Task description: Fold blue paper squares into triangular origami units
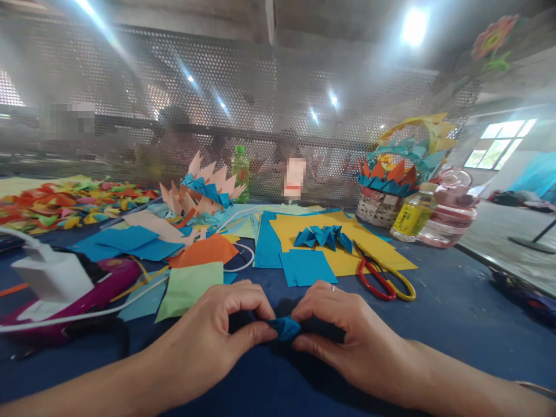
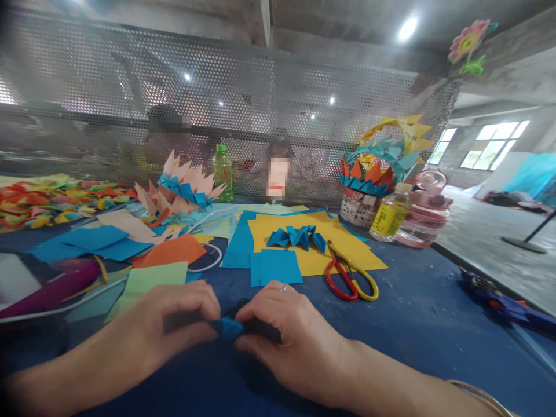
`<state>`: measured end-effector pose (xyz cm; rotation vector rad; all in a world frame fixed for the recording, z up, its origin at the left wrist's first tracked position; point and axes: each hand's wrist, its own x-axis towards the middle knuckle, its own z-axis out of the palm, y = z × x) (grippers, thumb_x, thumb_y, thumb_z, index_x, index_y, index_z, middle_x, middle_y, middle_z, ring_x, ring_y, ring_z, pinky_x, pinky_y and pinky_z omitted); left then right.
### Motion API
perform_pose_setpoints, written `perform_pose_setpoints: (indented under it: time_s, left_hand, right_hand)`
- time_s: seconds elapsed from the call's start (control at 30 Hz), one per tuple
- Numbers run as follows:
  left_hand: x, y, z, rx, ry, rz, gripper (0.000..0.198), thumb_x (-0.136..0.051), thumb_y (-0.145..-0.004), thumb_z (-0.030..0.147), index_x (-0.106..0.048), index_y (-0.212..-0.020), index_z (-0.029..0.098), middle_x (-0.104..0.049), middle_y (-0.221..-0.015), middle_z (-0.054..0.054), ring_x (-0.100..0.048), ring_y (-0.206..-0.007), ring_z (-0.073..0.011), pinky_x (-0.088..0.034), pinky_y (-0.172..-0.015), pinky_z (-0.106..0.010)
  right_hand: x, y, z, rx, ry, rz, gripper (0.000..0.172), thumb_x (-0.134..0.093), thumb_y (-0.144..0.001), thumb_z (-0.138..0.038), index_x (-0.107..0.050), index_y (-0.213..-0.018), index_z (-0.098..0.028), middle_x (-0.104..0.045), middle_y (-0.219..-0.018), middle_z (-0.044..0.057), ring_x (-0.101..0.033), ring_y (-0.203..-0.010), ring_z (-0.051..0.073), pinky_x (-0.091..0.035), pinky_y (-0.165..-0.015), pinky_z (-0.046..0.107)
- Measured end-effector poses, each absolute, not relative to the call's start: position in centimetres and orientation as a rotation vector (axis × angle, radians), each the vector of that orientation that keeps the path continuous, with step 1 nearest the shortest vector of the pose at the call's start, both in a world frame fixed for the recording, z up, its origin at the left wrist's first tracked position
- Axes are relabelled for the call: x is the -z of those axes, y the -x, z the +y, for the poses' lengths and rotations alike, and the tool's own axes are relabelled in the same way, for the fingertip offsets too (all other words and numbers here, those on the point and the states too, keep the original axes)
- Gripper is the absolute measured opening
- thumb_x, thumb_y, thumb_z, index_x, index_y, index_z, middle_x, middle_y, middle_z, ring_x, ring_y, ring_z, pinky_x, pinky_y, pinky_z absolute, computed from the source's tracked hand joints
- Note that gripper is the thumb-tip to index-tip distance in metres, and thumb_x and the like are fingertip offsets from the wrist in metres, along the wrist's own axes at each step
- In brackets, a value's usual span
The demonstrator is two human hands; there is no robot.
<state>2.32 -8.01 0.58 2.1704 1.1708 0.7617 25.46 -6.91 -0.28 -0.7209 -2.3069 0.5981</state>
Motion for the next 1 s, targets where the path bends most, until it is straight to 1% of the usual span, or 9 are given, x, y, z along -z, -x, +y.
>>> perform_pose_setpoints:
  time_s: [0.1,0.23,0.33,0.47,0.57,0.67,0.77,0.87,1.0]
  left_hand:
    - [-0.5,-2.36,-8.15,-0.77,-2.142,1.181,0.017,-0.06,-0.085,0.024,-0.06,-0.068,0.021,-0.059,-0.069,0.006,-0.056,-0.068,-0.0113,-0.039,-0.066,-0.025]
    - [-0.53,-2.48,-8.09,-0.785,-2.127,1.239,0.016,-0.062,-0.082,0.022,-0.059,-0.066,0.021,-0.057,-0.068,0.006,-0.054,-0.065,-0.0113,-0.037,-0.064,-0.025]
    - [-0.5,-2.58,-7.98,-0.75,-2.14,1.26,0.014,-0.061,-0.083,0.025,-0.061,-0.07,0.021,-0.059,-0.07,0.005,-0.055,-0.068,-0.0125,-0.038,-0.066,-0.026]
    - [-0.45,-2.7,-8.04,-0.669,-2.189,1.245,0.011,-0.059,-0.084,0.024,-0.063,-0.074,0.021,-0.064,-0.078,0.003,-0.059,-0.075,-0.0146,-0.042,-0.071,-0.028]
    - [-0.42,-2.7,-8.2,-0.679,-2.201,1.215,0.006,-0.061,-0.084,0.022,-0.067,-0.084,0.023,-0.067,-0.084,0.004,-0.062,-0.078,-0.0143,-0.044,-0.073,-0.027]
    - [-0.39,-2.66,-8.36,-0.777,-2.163,1.195,0.015,-0.062,-0.083,0.021,-0.067,-0.096,0.026,-0.069,-0.09,0.005,-0.064,-0.082,-0.014,-0.046,-0.075,-0.026]
    - [-0.46,-2.73,-8.41,-0.796,-2.129,1.219,0.007,-0.06,-0.085,0.024,-0.066,-0.088,0.024,-0.069,-0.082,0.005,-0.063,-0.075,-0.0134,-0.047,-0.07,-0.024]
    - [-0.61,-2.93,-8.41,-0.755,-2.082,1.22,0.009,-0.058,-0.086,0.023,-0.066,-0.082,0.023,-0.066,-0.071,0.006,-0.06,-0.064,-0.0115,-0.045,-0.061,-0.022]
    - [-0.62,-3.09,-8.55,-0.728,-2.067,1.197,0.008,-0.059,-0.082,0.02,-0.066,-0.084,0.022,-0.067,-0.071,0.006,-0.06,-0.064,-0.0111,-0.044,-0.06,-0.021]
  right_hand:
    - [0.4,-25.39,-6.86,-0.642,0.761,-2.284,0.012,-0.074,-0.081,-0.007,-0.069,-0.082,-0.018,-0.068,-0.076,-0.001,-0.059,-0.073,0.013,-0.044,-0.072,0.025]
    - [0.34,-25.27,-6.87,-0.673,0.845,-2.259,0.015,-0.075,-0.079,-0.006,-0.068,-0.078,-0.018,-0.067,-0.075,-0.003,-0.057,-0.071,0.012,-0.044,-0.071,0.024]
    - [0.16,-25.2,-6.95,-0.7,0.873,-2.254,0.009,-0.074,-0.081,-0.013,-0.068,-0.084,-0.019,-0.069,-0.081,-0.002,-0.06,-0.077,0.013,-0.046,-0.075,0.026]
    - [0.16,-25.13,-7.05,-0.806,0.912,-2.156,0.019,-0.074,-0.082,-0.023,-0.067,-0.1,-0.021,-0.07,-0.092,0.0,-0.064,-0.087,0.016,-0.048,-0.081,0.028]
    - [0.33,-25.08,-7.11,-0.856,0.951,-2.118,0.015,-0.069,-0.084,-0.019,-0.064,-0.098,-0.021,-0.069,-0.085,-0.001,-0.062,-0.08,0.015,-0.047,-0.077,0.028]
    - [0.38,-25.09,-7.17,-0.892,0.99,-2.111,0.015,-0.069,-0.084,-0.02,-0.062,-0.097,-0.022,-0.068,-0.083,-0.002,-0.061,-0.078,0.015,-0.046,-0.075,0.028]
    - [0.28,-25.12,-7.23,-0.956,1.015,-2.096,0.017,-0.07,-0.083,-0.02,-0.06,-0.098,-0.022,-0.067,-0.08,-0.003,-0.06,-0.075,0.013,-0.045,-0.073,0.027]
    - [0.17,-25.05,-7.23,-1.07,1.026,-2.06,0.02,-0.07,-0.084,-0.02,-0.058,-0.1,-0.022,-0.065,-0.078,-0.005,-0.06,-0.072,0.012,-0.046,-0.073,0.025]
    - [0.19,-24.85,-7.14,-1.133,1.011,-2.114,0.013,-0.068,-0.085,-0.019,-0.06,-0.095,-0.021,-0.061,-0.074,-0.006,-0.053,-0.065,0.009,-0.043,-0.064,0.022]
